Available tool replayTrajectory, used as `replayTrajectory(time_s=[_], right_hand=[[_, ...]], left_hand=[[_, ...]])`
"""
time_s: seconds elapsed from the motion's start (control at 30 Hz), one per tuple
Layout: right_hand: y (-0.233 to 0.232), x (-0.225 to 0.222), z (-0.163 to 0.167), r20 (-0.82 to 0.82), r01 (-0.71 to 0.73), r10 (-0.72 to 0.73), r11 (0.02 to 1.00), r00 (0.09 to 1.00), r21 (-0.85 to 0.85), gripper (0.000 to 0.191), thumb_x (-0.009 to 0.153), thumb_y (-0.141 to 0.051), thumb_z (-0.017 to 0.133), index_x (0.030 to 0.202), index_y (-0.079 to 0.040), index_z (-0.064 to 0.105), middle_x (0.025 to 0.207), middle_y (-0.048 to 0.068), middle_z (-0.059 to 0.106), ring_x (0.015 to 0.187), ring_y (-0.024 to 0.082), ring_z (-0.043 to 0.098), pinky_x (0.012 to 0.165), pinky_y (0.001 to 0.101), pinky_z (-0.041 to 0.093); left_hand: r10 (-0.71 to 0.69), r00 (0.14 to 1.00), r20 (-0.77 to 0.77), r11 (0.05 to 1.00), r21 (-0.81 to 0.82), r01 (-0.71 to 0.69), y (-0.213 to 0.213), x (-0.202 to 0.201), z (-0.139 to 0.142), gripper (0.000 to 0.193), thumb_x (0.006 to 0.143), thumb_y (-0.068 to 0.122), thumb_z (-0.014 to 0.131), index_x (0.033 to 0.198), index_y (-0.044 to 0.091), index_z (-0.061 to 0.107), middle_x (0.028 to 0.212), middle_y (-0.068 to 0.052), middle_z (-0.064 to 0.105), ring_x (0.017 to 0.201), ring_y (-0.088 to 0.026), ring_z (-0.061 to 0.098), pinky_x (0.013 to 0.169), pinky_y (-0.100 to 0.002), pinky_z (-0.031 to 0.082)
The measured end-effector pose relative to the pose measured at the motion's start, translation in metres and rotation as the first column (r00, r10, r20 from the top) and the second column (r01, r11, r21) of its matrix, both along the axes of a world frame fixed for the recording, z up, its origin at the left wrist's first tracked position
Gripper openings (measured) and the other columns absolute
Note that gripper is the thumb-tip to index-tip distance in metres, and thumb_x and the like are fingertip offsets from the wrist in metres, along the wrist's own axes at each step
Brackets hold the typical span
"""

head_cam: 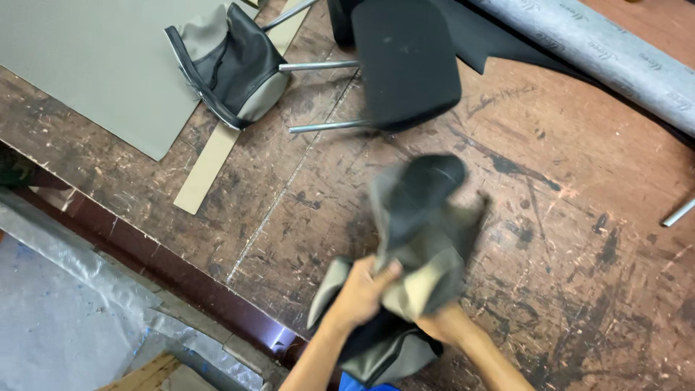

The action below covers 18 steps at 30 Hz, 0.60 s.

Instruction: The person fits a black and gray vinyl cover onto a foam headrest. They stretch the cover over the foam, pull and lace the edges together at the back, press the foam into the cover, and smooth the cover over the headrest surface before setting the finished headrest on the workbench.

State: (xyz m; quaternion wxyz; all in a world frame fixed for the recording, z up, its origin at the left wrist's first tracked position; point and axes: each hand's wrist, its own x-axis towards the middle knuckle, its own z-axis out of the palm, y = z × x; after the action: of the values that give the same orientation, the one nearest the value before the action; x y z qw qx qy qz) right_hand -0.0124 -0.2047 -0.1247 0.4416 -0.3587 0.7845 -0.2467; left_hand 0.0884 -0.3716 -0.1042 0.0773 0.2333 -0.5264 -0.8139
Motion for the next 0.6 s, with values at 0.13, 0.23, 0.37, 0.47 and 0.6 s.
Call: replayTrajectory(time_s=[0.13, 0.23, 0.37, 0.47, 0.6], right_hand=[[0.077, -0.032, -0.002, -0.146, 0.351, -0.374, 0.922, 0.916, -0.164, 0.061, 0.081, -0.01, 0.065, 0.141, -0.005, 0.055, 0.134, 0.013, 0.063, 0.122, 0.026, 0.059, 0.106, 0.0384, 0.046], [0.156, -0.058, 0.013, -0.323, 0.589, -0.651, 0.759, 0.687, -0.279, 0.073, 0.073, 0.007, 0.061, 0.145, 0.0, 0.051, 0.133, 0.014, 0.061, 0.122, 0.028, 0.057, 0.103, 0.0413, 0.045], [0.243, -0.068, 0.032, 0.067, 0.799, -0.92, 0.298, 0.387, -0.522, 0.041, 0.1, -0.003, 0.071, 0.135, 0.003, 0.051, 0.126, 0.011, 0.061, 0.117, 0.021, 0.059, 0.105, 0.0364, 0.048], [0.291, -0.061, 0.042, 0.267, 0.772, -0.914, 0.074, 0.306, -0.632, 0.049, 0.097, 0.0, 0.071, 0.14, 0.0, 0.048, 0.131, 0.008, 0.061, 0.119, 0.018, 0.061, 0.109, 0.0349, 0.05], [0.329, -0.044, 0.051, 0.56, 0.849, -0.796, -0.116, 0.232, -0.516, 0.054, 0.091, -0.003, 0.07, 0.142, -0.003, 0.05, 0.129, 0.009, 0.063, 0.114, 0.02, 0.065, 0.103, 0.0376, 0.053]], left_hand=[[0.009, 1.0, -0.026, 0.908, -0.418, -0.019, 0.023, 0.002, 0.025, 0.03, 0.087, 0.013, 0.072, 0.113, -0.002, 0.069, 0.096, -0.011, 0.074, 0.087, -0.018, 0.069, 0.078, -0.035, 0.055], [0.221, 0.975, -0.023, 0.645, -0.746, -0.164, 0.025, -0.007, 0.025, 0.017, 0.073, -0.007, 0.064, 0.09, -0.003, 0.063, 0.086, -0.02, 0.064, 0.083, -0.028, 0.063, 0.076, -0.037, 0.055], [0.397, 0.895, -0.205, 0.58, -0.7, -0.418, 0.027, -0.019, 0.007, 0.038, 0.086, -0.01, 0.054, 0.123, -0.002, 0.061, 0.101, -0.015, 0.069, 0.095, -0.025, 0.068, 0.086, -0.04, 0.053], [0.278, 0.948, -0.156, 0.76, -0.568, -0.317, 0.042, -0.022, -0.006, 0.057, 0.095, -0.004, 0.062, 0.149, -0.002, 0.044, 0.127, -0.016, 0.066, 0.114, -0.025, 0.065, 0.096, -0.037, 0.05], [0.086, 0.949, 0.304, 0.987, -0.155, -0.04, 0.11, -0.001, -0.008, 0.073, 0.093, 0.014, 0.063, 0.156, 0.014, 0.026, 0.111, -0.016, 0.065, 0.081, -0.022, 0.065, 0.058, -0.031, 0.053]])
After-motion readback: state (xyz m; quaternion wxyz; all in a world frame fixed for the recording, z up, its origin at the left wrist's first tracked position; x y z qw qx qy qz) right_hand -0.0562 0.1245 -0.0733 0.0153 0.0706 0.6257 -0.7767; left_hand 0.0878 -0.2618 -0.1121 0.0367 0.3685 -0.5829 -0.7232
